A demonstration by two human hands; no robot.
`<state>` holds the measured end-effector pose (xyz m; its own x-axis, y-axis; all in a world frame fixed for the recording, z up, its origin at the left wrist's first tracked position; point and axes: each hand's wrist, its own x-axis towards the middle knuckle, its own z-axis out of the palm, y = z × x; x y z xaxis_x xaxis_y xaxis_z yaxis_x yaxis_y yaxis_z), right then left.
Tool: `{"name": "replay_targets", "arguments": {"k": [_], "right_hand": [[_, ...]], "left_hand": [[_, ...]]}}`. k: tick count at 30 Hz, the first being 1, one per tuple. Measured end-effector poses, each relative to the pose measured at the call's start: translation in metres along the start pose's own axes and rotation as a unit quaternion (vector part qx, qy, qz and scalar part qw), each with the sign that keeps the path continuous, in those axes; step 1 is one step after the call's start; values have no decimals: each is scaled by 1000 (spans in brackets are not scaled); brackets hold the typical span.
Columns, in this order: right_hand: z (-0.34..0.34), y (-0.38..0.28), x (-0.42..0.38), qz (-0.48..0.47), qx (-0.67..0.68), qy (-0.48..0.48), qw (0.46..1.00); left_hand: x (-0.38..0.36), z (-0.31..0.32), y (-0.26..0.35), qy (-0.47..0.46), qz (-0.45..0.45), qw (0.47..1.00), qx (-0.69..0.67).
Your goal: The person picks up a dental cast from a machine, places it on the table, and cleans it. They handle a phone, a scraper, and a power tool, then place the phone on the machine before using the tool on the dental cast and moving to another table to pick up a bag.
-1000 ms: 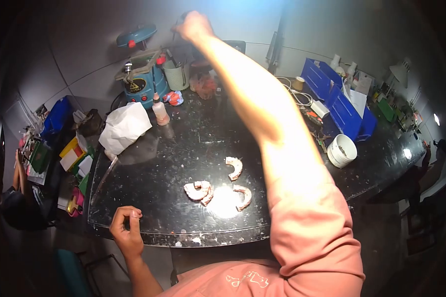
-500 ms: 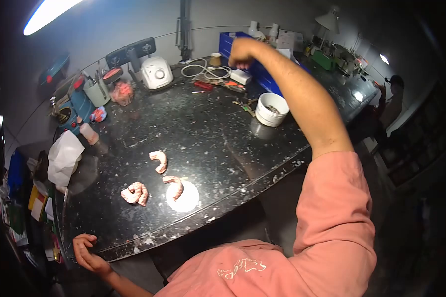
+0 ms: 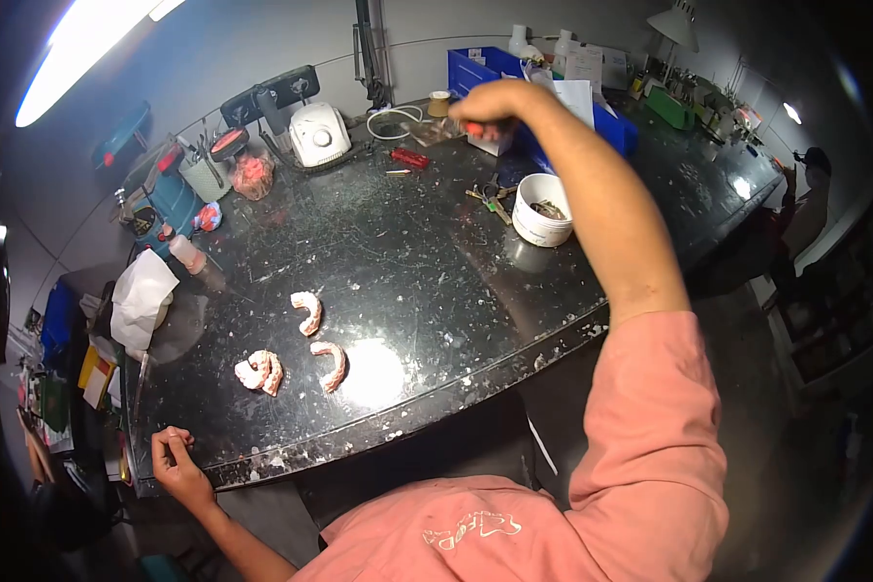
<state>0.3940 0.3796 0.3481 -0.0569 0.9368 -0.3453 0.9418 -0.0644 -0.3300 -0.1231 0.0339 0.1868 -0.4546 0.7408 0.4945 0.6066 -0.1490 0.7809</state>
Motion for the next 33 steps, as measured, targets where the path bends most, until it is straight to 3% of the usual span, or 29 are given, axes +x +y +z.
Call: {"name": "replay_targets", "arguments": {"k": [3,4,6,7,8,10,11,12,14,15,16,17,18,19,20,22,23,24,27,28,30,33], "right_hand": [[-30,-3,-38,16,55,20,998],[-36,1,-53,-35,94,19,995],[-41,8,-81,-117,86,24,989],[-27,4,-105,-141,151,55,977],[-20,4,-118,-213,145,1,966],[25,-32,-164,-269,201,33,941],[65,-45,-174,-247,380,43,890],[90,-60,-180,-277,407,23,870],[138,-115,-217,-278,390,-39,877],[165,-142,-236,-246,424,-63,869],[201,-159,-241,-307,381,-7,872],[221,-177,-247,-416,249,48,873],[241,-194,-247,-488,160,150,845],[261,-206,-245,-518,153,209,815],[275,-214,-241,-570,170,194,780],[289,-236,-249,-595,200,47,777],[299,-243,-253,-585,199,-3,786],[302,-250,-256,-607,159,0,779],[307,-260,-261,-611,179,-32,771],[306,-258,-259,-612,180,-35,769],[301,-247,-253,-583,175,-105,786],[304,-227,-245,-550,185,-101,808]], "left_hand": [[0,-3,-7,7,2,1000,-25],[0,2,-3,11,-3,1000,-23],[2,15,13,160,87,983,-24],[-1,15,14,167,124,978,-4],[-5,14,16,179,160,970,22],[-22,26,47,144,195,967,-78],[-31,34,66,91,205,968,-111],[-39,39,79,-1,203,967,-151],[-44,42,110,-213,111,950,-198],[-48,54,118,-221,88,928,-287],[-52,63,122,-226,69,896,-376],[-61,65,121,-209,42,889,-405],[-68,63,118,-192,20,880,-435],[-58,50,115,-196,-23,887,-418],[-53,32,116,-201,-164,837,-482],[-45,18,98,-87,-98,883,-451],[-45,9,93,-39,-151,855,-495],[-43,-7,78,-32,-152,852,-501],[-29,-58,36,212,-91,858,-460],[-27,-82,19,294,-108,819,-481],[-39,-143,-44,363,-189,833,-373],[-58,-186,-105,334,-289,820,-364]]}}
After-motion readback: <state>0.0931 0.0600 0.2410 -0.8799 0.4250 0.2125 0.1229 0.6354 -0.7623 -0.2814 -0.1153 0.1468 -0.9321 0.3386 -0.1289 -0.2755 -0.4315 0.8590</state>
